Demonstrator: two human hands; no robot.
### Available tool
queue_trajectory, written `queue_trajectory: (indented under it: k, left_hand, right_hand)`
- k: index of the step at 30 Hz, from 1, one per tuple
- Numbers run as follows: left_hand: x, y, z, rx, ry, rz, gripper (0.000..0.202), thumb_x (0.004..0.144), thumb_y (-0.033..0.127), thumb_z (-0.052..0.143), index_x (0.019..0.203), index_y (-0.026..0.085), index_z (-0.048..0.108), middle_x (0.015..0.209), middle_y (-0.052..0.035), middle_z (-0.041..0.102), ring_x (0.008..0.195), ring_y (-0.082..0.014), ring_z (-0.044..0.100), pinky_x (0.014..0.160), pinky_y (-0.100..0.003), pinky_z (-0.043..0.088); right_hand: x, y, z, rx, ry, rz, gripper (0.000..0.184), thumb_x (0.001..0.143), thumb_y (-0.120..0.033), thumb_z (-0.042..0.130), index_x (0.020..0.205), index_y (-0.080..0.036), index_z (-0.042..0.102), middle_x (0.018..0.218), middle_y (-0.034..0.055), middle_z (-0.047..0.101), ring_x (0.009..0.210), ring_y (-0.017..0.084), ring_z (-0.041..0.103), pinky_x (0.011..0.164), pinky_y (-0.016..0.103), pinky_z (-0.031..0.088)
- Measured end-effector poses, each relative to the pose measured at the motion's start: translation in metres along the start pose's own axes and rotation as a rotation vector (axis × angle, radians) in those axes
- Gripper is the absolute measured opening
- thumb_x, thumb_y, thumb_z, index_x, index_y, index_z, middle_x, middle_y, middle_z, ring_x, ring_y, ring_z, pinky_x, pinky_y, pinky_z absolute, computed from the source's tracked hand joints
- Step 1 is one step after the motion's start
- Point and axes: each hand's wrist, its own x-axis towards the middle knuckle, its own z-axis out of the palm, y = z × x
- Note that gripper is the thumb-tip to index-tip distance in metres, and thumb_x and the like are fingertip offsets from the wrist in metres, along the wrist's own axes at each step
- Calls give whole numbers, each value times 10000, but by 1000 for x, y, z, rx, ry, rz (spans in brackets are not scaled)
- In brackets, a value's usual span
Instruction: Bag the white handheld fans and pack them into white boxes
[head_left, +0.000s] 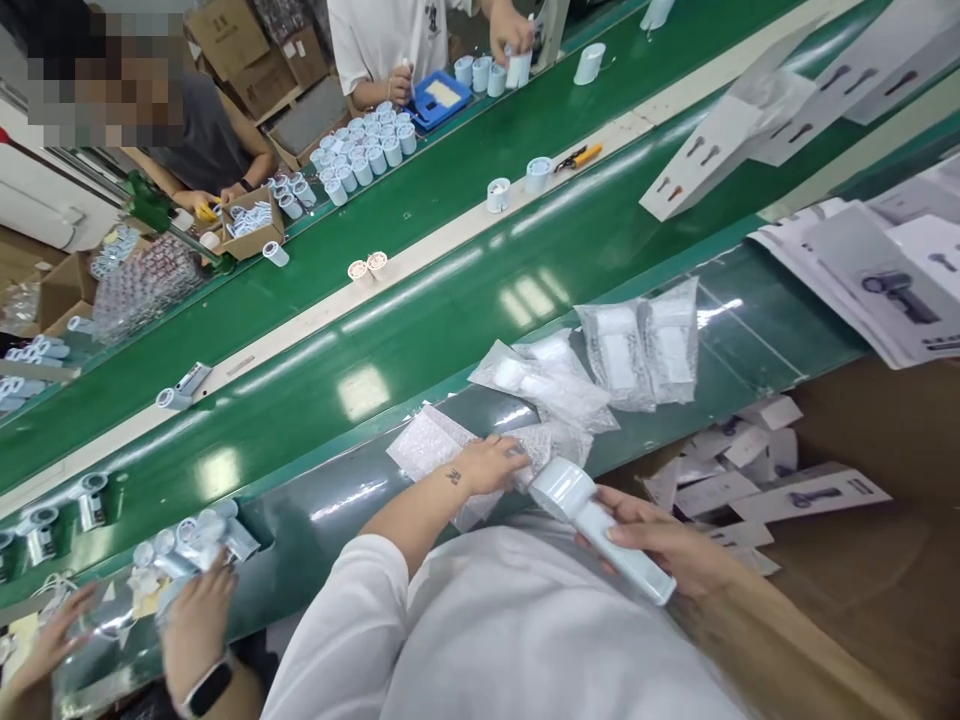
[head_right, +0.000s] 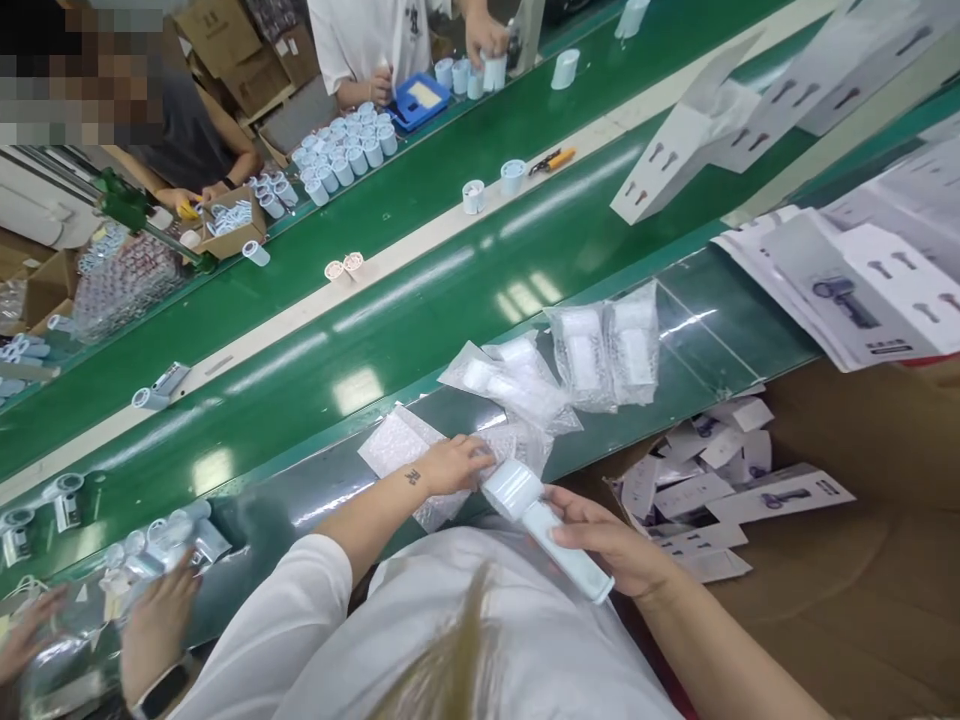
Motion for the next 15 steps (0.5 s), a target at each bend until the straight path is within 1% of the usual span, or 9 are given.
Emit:
queue_trajectory:
  k: [2, 3, 4, 6, 7, 9, 11, 13, 15]
  left_hand:
    - [2, 0, -1, 89, -58, 45, 258, 853, 174, 591, 1093, 249, 650, 1165, -79, 611, 1082, -243, 550, 862, -325, 438]
    - [2, 2, -1, 112, -50, 18, 229, 873, 167, 550, 1068, 229, 654, 1121, -87, 620, 1041, -237, 566, 842, -322, 440]
    - [2, 4, -2, 96, -9, -46, 207, 885, 173, 526, 1042, 213, 654, 1079, -88, 626, 988, -225, 581, 820, -313, 440]
    - [0, 11, -4, -22, 118, -185, 151, 876, 223, 545, 979, 192, 652, 994, -73, 630, 876, -197, 588, 765, -290, 434]
    - [-3, 15, -5, -113, 182, -239, 114, 854, 243, 574, 917, 185, 649, 926, -55, 629, 819, -182, 579, 733, -276, 426]
    - [-11, 22, -9, -342, 271, -304, 57, 794, 213, 615, 752, 175, 610, 750, -5, 589, 710, -144, 537, 669, -246, 396]
    - [-23, 27, -13, -604, 308, -357, 156, 740, 149, 614, 614, 167, 524, 604, 35, 502, 609, -109, 472, 600, -223, 353]
    - [-37, 29, -19, -880, 320, -436, 227, 727, 149, 600, 558, 174, 451, 526, 57, 436, 523, -86, 415, 532, -212, 311]
    - [-52, 29, -25, -1107, 335, -537, 279, 735, 216, 606, 541, 191, 407, 465, 69, 400, 446, -79, 378, 472, -211, 275]
  right_hand:
    - [1, 8, 0, 41, 78, -3, 543, 656, -326, 801, 1156, -252, 602, 972, 56, 651, 908, 230, 651, 604, 272, 572]
    - [1, 10, 1, 56, 110, -4, 532, 668, -325, 798, 1157, -257, 600, 973, 54, 651, 910, 223, 650, 614, 266, 575]
    - [-1, 12, 2, 63, 125, -5, 533, 677, -323, 796, 1167, -260, 596, 973, 53, 651, 901, 216, 650, 619, 262, 576]
    - [-3, 15, 8, 62, 95, -13, 604, 681, -314, 799, 1235, -265, 563, 971, 51, 649, 883, 212, 652, 622, 265, 577]
    - [-2, 17, 13, 54, 57, -19, 679, 677, -305, 801, 1296, -272, 523, 979, 49, 647, 884, 215, 653, 619, 271, 577]
    - [4, 21, 28, 42, -20, -38, 880, 648, -288, 812, 1422, -302, 394, 978, 35, 643, 876, 226, 654, 589, 282, 570]
    - [15, 25, 42, 34, -74, -55, 1035, 617, -280, 824, 1490, -336, 271, 935, 12, 647, 856, 230, 656, 569, 285, 557]
    - [24, 27, 53, 13, -87, -83, 1055, 596, -287, 833, 1494, -326, 282, 916, 14, 659, 843, 228, 656, 578, 282, 547]
    - [26, 26, 56, -28, -20, -115, 945, 614, -300, 829, 1450, -297, 388, 998, 46, 670, 881, 230, 655, 609, 279, 549]
